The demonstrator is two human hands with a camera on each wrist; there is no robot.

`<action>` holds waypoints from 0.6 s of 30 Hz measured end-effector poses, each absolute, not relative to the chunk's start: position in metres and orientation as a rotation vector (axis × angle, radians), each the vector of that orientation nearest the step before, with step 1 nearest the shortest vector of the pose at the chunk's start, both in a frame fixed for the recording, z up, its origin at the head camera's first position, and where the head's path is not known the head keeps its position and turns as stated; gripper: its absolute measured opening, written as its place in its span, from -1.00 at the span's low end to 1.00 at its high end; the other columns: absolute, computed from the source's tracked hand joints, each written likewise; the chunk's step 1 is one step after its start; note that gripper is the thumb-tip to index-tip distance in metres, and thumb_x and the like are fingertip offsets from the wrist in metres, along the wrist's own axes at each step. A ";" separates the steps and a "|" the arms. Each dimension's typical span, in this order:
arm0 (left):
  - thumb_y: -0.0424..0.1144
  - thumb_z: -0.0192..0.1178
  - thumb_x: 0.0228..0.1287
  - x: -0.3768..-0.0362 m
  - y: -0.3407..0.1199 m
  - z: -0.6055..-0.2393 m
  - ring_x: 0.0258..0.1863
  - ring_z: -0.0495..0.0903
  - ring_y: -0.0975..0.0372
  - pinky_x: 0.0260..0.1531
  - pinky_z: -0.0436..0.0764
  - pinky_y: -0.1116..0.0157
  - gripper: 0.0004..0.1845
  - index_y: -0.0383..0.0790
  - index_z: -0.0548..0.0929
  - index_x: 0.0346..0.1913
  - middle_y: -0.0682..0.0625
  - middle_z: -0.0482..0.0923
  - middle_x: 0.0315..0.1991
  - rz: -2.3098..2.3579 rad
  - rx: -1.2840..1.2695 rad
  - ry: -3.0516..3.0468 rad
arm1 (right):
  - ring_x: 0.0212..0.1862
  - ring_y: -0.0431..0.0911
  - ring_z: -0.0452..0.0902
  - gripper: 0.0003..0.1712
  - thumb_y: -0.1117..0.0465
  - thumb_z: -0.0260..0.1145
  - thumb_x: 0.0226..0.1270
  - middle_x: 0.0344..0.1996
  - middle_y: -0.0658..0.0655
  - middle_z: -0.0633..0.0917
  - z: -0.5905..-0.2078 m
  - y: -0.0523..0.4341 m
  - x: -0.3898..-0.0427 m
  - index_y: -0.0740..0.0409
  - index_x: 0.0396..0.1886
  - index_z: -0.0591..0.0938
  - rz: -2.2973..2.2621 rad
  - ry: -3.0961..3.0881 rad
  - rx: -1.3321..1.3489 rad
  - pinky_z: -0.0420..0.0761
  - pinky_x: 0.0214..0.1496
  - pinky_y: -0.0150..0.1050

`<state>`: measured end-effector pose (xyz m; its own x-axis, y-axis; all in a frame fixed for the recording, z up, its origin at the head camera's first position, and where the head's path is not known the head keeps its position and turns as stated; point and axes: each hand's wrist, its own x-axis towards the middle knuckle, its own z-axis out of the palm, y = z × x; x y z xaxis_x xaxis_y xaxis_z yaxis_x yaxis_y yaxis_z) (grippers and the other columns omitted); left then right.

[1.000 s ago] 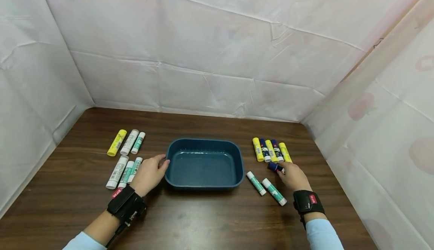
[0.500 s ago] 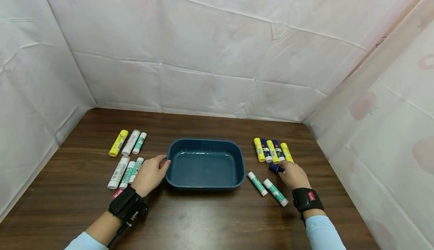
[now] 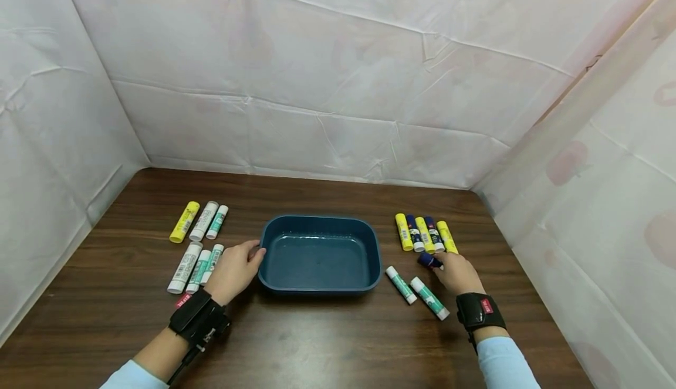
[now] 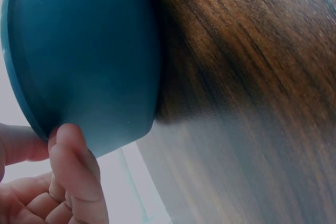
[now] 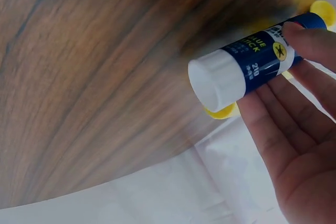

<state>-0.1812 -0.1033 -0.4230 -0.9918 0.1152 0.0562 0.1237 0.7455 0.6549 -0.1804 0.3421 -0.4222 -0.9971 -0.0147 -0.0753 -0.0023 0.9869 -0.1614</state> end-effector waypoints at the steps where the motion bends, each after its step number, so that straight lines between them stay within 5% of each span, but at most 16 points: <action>1: -0.23 0.03 0.37 -0.181 -0.103 -0.423 -0.69 0.34 0.27 -0.67 0.26 0.39 -0.60 -0.50 0.50 0.10 0.00 0.39 -0.64 -1.100 -0.204 -2.920 | 0.00 0.25 0.56 -0.60 0.28 0.29 0.21 -0.04 0.36 0.64 -0.420 0.341 -0.180 0.34 0.04 0.58 -0.256 3.059 -0.013 0.51 -0.01 0.13; 18: -0.23 0.04 0.37 -0.180 -0.104 -0.423 -0.68 0.33 0.26 -0.65 0.25 0.36 -0.61 -0.49 0.51 0.09 0.00 0.40 -0.63 -1.098 -0.211 -2.909 | -0.40 -0.10 0.53 -0.52 0.16 0.27 0.25 -0.30 0.23 0.68 -0.377 0.299 -0.179 0.37 0.08 0.54 -0.464 3.049 -0.016 0.50 -0.40 -0.23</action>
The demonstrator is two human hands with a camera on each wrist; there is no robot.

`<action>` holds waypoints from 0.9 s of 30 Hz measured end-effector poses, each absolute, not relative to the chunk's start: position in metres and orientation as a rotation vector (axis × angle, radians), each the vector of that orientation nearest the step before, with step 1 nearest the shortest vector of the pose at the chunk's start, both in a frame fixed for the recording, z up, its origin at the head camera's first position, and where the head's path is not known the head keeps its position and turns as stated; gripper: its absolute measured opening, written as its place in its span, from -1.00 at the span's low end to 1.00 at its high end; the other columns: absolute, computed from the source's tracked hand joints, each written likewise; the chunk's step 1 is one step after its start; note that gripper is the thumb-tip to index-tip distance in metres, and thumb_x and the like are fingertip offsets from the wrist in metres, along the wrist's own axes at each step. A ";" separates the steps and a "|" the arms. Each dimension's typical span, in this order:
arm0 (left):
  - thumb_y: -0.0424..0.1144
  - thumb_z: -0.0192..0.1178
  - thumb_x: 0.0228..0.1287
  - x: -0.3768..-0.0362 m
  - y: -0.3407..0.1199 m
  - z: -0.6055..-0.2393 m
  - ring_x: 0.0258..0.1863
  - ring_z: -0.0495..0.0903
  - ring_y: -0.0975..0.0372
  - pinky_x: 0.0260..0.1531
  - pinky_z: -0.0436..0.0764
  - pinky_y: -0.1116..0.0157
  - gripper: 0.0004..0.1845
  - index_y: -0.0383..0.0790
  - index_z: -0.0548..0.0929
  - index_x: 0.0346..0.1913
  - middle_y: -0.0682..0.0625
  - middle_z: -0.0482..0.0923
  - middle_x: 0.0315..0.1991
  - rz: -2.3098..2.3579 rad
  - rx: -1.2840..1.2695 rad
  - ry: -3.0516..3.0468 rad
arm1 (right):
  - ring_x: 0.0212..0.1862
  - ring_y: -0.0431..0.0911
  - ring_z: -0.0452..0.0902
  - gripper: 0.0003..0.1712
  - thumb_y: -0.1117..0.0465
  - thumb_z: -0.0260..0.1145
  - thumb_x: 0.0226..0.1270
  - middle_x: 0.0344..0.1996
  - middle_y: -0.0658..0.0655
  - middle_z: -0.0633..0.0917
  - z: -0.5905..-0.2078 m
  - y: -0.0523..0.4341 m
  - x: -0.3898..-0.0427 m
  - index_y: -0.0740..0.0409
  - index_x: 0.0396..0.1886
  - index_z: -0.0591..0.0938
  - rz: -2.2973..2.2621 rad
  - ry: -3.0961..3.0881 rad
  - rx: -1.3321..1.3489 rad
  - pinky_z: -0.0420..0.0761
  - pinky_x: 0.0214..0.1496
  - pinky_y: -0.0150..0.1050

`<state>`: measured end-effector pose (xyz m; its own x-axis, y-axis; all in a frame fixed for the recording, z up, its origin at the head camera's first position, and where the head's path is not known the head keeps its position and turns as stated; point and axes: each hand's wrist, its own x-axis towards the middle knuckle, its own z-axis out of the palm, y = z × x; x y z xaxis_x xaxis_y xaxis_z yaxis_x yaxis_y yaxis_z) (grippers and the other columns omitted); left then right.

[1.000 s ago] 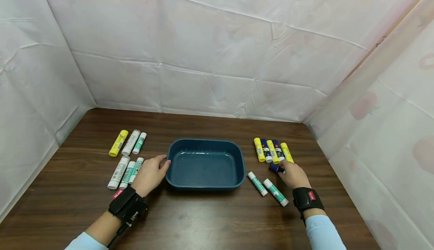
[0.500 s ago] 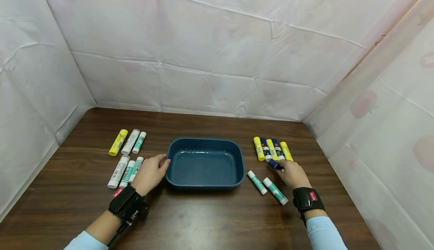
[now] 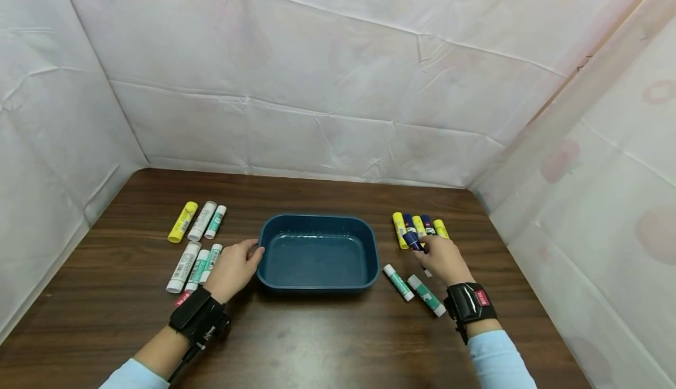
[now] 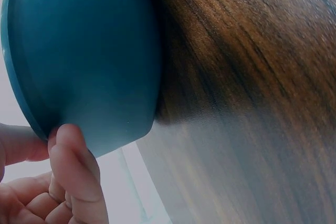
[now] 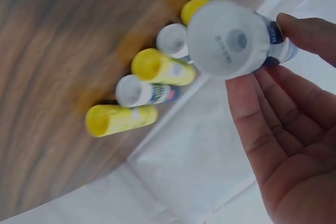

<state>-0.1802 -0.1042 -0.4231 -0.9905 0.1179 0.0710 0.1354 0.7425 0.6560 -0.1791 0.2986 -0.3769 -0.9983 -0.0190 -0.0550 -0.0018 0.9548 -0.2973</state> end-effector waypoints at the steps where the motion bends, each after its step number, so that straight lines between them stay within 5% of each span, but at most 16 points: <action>1: -0.23 0.04 0.37 -0.180 -0.104 -0.423 -0.68 0.33 0.26 -0.65 0.25 0.36 -0.61 -0.49 0.51 0.09 0.00 0.40 -0.63 -1.097 -0.210 -2.909 | -0.38 -0.09 0.54 -0.53 0.15 0.27 0.25 -0.30 0.23 0.67 -0.375 0.296 -0.180 0.38 0.07 0.54 -0.464 3.053 -0.022 0.50 -0.39 -0.22; 15: -0.24 0.04 0.37 -0.180 -0.106 -0.423 -0.68 0.32 0.26 -0.64 0.25 0.36 -0.60 -0.50 0.51 0.09 -0.01 0.42 -0.62 -1.099 -0.203 -2.905 | -0.40 -0.10 0.56 -0.58 0.10 0.29 0.24 -0.35 0.21 0.69 -0.351 0.244 -0.186 0.36 -0.06 0.62 -0.571 3.040 -0.051 0.54 -0.42 -0.26; 22: -0.24 0.04 0.36 -0.180 -0.105 -0.423 -0.66 0.34 0.25 -0.61 0.29 0.34 -0.61 -0.51 0.51 0.09 -0.02 0.46 -0.59 -1.099 -0.207 -2.898 | -0.18 -0.02 0.64 -0.53 0.09 0.31 0.23 -0.16 0.25 0.70 -0.350 0.218 -0.189 0.36 0.00 0.61 -0.686 3.033 0.007 0.64 -0.18 -0.14; 27: -0.23 0.04 0.36 -0.180 -0.104 -0.424 -0.67 0.34 0.26 -0.62 0.28 0.34 -0.60 -0.50 0.51 0.09 -0.02 0.46 -0.59 -1.094 -0.202 -2.898 | -0.34 -0.13 0.60 -0.57 0.08 0.32 0.22 -0.22 0.20 0.70 -0.352 0.197 -0.191 0.31 -0.04 0.64 -0.767 2.983 0.049 0.63 -0.32 -0.27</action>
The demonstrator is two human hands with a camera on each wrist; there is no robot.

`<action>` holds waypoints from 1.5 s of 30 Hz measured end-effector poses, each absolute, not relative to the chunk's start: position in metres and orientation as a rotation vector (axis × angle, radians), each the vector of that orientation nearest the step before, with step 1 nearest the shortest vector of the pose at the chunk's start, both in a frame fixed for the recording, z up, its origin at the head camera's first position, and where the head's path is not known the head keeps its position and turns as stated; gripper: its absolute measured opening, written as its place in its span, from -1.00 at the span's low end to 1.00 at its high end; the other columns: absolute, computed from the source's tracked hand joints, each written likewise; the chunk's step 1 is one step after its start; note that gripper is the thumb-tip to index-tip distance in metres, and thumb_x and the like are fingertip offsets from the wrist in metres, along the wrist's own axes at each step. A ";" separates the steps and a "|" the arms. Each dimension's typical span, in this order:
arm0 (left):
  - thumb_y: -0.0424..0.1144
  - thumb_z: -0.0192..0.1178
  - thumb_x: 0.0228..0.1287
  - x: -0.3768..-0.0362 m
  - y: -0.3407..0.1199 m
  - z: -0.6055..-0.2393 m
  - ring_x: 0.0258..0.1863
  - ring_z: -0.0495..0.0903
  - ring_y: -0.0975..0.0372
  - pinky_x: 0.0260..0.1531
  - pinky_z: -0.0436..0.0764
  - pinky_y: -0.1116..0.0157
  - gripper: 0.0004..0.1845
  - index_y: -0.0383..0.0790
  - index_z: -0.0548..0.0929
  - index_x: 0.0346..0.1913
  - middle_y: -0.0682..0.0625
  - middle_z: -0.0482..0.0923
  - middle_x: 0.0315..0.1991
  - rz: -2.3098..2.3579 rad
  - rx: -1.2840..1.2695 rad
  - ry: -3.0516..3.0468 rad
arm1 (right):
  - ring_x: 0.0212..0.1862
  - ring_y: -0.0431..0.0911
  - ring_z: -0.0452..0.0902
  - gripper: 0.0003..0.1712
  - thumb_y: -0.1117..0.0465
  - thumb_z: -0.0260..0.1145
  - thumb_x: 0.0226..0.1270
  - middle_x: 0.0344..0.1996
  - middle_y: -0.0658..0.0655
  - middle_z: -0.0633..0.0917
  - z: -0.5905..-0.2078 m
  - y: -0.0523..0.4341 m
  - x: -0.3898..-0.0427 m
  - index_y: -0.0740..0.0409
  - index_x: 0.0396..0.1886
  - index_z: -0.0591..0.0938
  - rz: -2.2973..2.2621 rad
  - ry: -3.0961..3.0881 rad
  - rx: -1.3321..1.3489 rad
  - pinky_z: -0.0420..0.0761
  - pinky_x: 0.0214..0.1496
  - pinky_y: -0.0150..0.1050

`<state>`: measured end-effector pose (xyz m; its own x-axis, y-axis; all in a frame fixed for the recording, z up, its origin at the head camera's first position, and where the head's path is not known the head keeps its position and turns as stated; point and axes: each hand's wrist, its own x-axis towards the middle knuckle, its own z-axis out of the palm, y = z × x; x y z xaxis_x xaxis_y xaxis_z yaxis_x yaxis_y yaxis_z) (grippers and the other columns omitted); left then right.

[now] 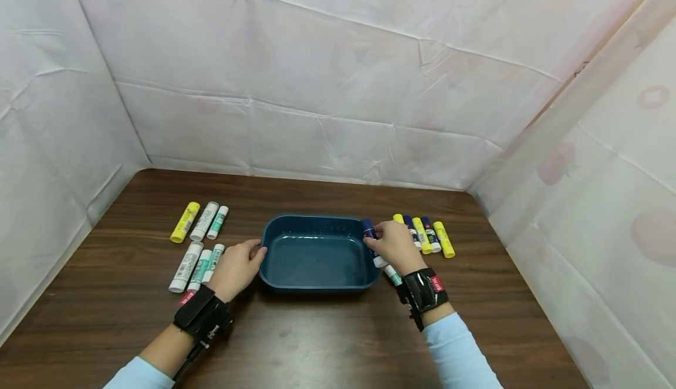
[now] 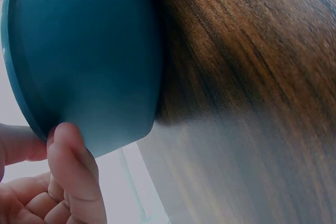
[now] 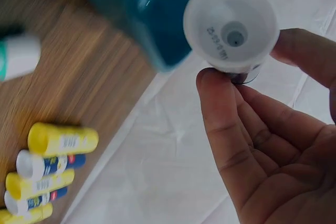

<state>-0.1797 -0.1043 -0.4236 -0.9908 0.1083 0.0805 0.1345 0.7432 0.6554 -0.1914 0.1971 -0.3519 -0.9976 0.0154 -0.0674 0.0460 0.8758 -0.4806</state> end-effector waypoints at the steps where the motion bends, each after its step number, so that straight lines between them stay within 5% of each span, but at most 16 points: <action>1: -0.23 0.04 0.36 -0.180 -0.104 -0.424 -0.67 0.34 0.26 -0.61 0.28 0.34 -0.60 -0.49 0.51 0.09 -0.01 0.46 -0.60 -1.095 -0.198 -2.899 | -0.38 -0.14 0.59 -0.57 0.08 0.32 0.21 -0.24 0.19 0.70 -0.353 0.193 -0.192 0.31 -0.06 0.64 -0.771 2.978 0.049 0.61 -0.36 -0.30; 9: -0.22 0.04 0.37 -0.181 -0.103 -0.425 -0.68 0.33 0.26 -0.61 0.27 0.33 -0.60 -0.48 0.50 0.11 -0.01 0.46 -0.60 -1.110 -0.212 -2.898 | -0.46 -0.16 0.57 -0.60 0.08 0.34 0.20 -0.33 0.18 0.70 -0.360 0.158 -0.195 0.31 -0.11 0.67 -0.807 2.959 0.038 0.58 -0.48 -0.35; 16: -0.23 0.04 0.36 -0.181 -0.103 -0.424 -0.64 0.37 0.26 -0.58 0.32 0.33 -0.60 -0.48 0.50 0.11 -0.03 0.54 -0.54 -1.120 -0.212 -2.896 | -0.62 -0.18 0.47 -0.73 0.08 0.36 0.17 -0.62 0.07 0.63 -0.367 0.124 -0.195 0.22 -0.50 0.68 -0.845 2.968 0.020 0.41 -0.62 -0.39; 22: -0.23 0.05 0.36 -0.181 -0.102 -0.423 -0.64 0.35 0.26 -0.57 0.31 0.34 -0.60 -0.49 0.51 0.10 -0.02 0.50 -0.57 -1.129 -0.222 -2.888 | -0.65 -0.18 0.46 -0.70 0.11 0.35 0.18 -0.66 0.06 0.60 -0.377 0.100 -0.194 0.20 -0.63 0.61 -0.918 2.941 0.053 0.38 -0.64 -0.38; 45: -0.21 0.05 0.36 -0.182 -0.106 -0.426 -0.68 0.33 0.27 -0.64 0.28 0.36 -0.60 -0.45 0.51 0.11 0.02 0.39 -0.63 -1.174 -0.178 -2.900 | -0.62 -0.15 0.51 -0.74 0.13 0.39 0.14 -0.59 0.13 0.63 -0.405 0.031 -0.197 0.29 -0.44 0.66 -1.030 2.869 0.072 0.45 -0.63 -0.35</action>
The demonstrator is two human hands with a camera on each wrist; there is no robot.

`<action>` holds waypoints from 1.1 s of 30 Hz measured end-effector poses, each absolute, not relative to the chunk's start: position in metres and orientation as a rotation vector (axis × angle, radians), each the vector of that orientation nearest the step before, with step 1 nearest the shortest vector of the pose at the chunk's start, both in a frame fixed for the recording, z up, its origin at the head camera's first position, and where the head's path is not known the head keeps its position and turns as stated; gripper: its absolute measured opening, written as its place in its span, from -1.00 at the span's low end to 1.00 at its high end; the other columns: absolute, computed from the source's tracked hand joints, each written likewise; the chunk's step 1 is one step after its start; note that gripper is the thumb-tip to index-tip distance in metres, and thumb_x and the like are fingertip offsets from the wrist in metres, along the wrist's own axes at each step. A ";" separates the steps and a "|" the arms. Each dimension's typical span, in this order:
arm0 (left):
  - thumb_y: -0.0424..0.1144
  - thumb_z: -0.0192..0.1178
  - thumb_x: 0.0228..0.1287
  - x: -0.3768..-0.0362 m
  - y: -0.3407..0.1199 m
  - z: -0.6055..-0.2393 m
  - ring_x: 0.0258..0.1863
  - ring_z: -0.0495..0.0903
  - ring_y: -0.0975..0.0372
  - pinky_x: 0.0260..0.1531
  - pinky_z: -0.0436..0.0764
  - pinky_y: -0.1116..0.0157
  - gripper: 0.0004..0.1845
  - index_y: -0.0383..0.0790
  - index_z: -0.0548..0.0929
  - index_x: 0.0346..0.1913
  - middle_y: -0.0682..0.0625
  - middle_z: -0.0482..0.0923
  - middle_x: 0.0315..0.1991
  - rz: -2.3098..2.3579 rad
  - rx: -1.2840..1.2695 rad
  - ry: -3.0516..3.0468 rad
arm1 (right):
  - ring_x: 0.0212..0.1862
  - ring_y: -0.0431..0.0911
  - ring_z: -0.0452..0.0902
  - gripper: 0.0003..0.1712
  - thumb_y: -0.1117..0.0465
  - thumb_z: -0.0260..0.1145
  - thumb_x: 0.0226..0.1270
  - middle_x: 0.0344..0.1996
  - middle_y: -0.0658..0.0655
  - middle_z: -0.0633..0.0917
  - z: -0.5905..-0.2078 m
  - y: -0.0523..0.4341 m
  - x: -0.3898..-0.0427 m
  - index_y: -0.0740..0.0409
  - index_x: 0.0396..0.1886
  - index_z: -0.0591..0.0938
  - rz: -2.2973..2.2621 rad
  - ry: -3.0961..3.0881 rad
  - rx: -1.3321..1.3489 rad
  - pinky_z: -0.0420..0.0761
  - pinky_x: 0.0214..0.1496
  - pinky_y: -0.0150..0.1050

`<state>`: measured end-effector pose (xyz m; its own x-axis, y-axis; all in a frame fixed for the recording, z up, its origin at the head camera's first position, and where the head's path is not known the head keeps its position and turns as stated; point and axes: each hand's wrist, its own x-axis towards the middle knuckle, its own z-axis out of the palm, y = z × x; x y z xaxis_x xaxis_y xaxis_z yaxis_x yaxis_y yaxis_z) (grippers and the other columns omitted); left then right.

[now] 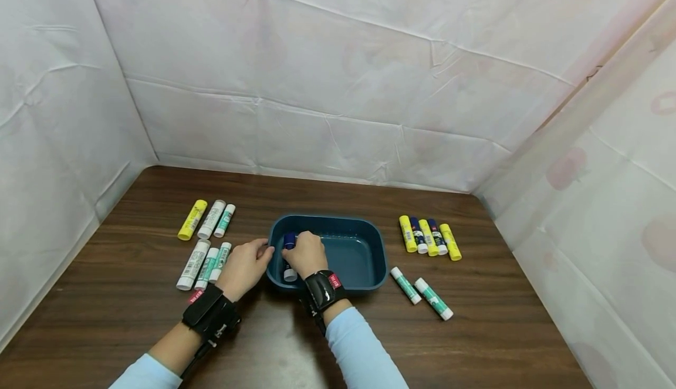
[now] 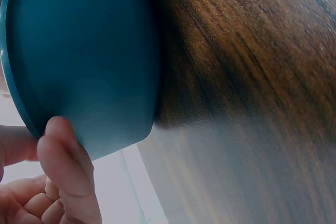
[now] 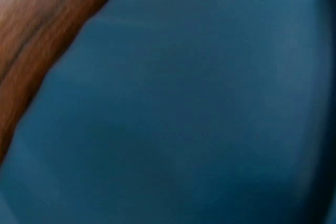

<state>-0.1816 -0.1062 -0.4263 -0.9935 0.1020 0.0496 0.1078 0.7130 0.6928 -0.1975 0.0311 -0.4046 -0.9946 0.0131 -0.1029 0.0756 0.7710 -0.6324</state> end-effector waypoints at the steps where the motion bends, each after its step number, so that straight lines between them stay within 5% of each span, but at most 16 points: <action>1: -0.21 0.05 0.36 -0.182 -0.106 -0.427 -0.68 0.33 0.27 -0.64 0.29 0.36 -0.60 -0.45 0.51 0.11 0.02 0.40 -0.63 -1.177 -0.175 -2.902 | -0.60 -0.14 0.52 -0.73 0.13 0.39 0.13 -0.55 0.14 0.65 -0.406 0.030 -0.197 0.30 -0.41 0.67 -1.029 2.871 0.072 0.47 -0.62 -0.35; 19: -0.21 0.04 0.37 -0.181 -0.105 -0.427 -0.72 0.35 0.28 -0.67 0.31 0.36 -0.59 -0.45 0.50 0.13 0.02 0.42 -0.67 -1.212 -0.176 -2.892 | -0.33 0.02 0.66 -0.58 0.09 0.43 0.08 -0.30 0.25 0.71 -0.416 0.021 -0.201 0.33 -0.18 0.66 -0.971 2.887 0.145 0.62 -0.39 -0.18; 33: -0.23 0.03 0.37 -0.180 -0.106 -0.427 -0.76 0.37 0.28 -0.68 0.32 0.34 -0.59 -0.47 0.48 0.14 0.02 0.42 -0.70 -1.240 -0.188 -2.875 | -0.48 -0.06 0.57 -0.68 0.09 0.41 0.07 -0.43 0.19 0.70 -0.422 0.020 -0.200 0.30 -0.36 0.68 -0.982 2.903 0.082 0.52 -0.51 -0.24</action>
<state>-0.1796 -0.1056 -0.4271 -0.9928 0.1077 0.0520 0.1118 0.6801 0.7245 -0.1997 0.0195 -0.4222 -0.9957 0.0263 -0.0885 0.0746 0.7937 -0.6037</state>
